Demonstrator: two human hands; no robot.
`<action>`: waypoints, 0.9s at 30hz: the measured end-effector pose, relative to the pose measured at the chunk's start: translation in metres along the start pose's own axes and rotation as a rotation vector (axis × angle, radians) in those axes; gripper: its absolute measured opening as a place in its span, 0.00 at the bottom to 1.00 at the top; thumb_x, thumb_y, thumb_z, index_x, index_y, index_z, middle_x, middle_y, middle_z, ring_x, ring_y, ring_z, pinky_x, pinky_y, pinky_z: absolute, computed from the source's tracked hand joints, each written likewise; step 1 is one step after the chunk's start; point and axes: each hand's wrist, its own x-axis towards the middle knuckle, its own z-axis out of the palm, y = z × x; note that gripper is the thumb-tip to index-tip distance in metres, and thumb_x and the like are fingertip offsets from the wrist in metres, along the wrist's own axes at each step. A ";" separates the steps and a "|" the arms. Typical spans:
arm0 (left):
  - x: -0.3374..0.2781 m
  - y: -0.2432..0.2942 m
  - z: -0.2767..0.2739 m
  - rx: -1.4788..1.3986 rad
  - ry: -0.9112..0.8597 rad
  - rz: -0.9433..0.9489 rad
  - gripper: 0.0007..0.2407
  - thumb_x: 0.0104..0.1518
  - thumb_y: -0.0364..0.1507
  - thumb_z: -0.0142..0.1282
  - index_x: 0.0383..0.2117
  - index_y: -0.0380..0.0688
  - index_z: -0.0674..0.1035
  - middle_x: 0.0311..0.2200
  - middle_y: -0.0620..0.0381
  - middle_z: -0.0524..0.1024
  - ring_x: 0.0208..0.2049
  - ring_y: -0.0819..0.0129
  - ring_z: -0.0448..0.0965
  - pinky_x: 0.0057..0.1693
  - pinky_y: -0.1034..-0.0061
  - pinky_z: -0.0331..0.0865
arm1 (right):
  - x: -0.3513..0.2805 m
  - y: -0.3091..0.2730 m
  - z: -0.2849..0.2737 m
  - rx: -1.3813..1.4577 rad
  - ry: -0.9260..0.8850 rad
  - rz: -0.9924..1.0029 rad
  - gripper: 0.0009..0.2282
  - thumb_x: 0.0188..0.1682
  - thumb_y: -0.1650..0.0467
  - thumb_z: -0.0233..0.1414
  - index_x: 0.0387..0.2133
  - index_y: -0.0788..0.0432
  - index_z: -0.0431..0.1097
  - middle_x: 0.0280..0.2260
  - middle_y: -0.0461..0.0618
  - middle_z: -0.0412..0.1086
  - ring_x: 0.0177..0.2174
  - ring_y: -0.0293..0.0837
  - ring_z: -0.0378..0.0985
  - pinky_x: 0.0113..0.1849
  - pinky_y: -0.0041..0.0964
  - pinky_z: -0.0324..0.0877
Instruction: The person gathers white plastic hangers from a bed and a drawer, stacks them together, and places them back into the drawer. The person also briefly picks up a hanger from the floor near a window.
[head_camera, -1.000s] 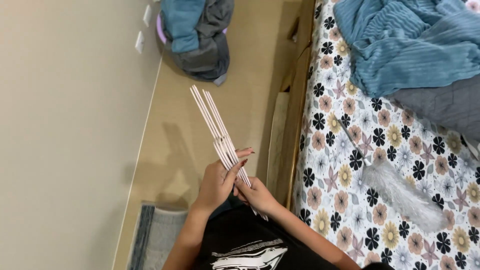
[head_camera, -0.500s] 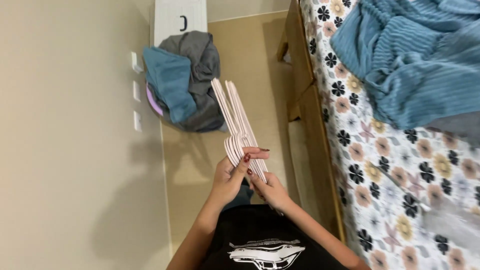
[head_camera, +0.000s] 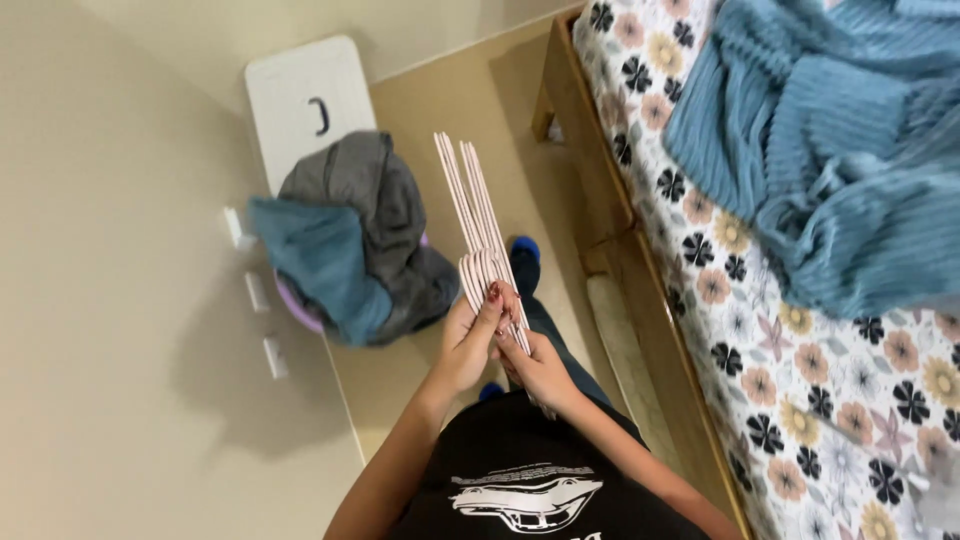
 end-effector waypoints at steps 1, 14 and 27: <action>0.026 0.003 -0.006 -0.005 -0.017 -0.001 0.13 0.75 0.36 0.41 0.38 0.41 0.72 0.33 0.61 0.68 0.33 0.80 0.64 0.44 0.83 0.64 | 0.029 -0.009 -0.012 0.000 0.015 -0.008 0.16 0.58 0.61 0.47 0.28 0.61 0.71 0.15 0.37 0.59 0.14 0.30 0.56 0.18 0.27 0.52; 0.347 0.068 -0.095 -0.101 -0.086 0.105 0.18 0.75 0.42 0.36 0.35 0.39 0.70 0.28 0.57 0.66 0.33 0.69 0.64 0.51 0.71 0.62 | 0.276 -0.186 -0.061 -0.058 -0.013 -0.082 0.13 0.59 0.64 0.48 0.31 0.61 0.70 0.19 0.39 0.63 0.18 0.31 0.64 0.21 0.27 0.61; 0.671 0.102 -0.151 0.023 -0.425 -0.184 0.18 0.70 0.43 0.42 0.43 0.37 0.71 0.34 0.57 0.68 0.36 0.72 0.66 0.53 0.70 0.65 | 0.525 -0.320 -0.092 0.447 0.292 -0.044 0.15 0.58 0.65 0.51 0.24 0.61 0.68 0.16 0.38 0.57 0.14 0.32 0.56 0.18 0.29 0.53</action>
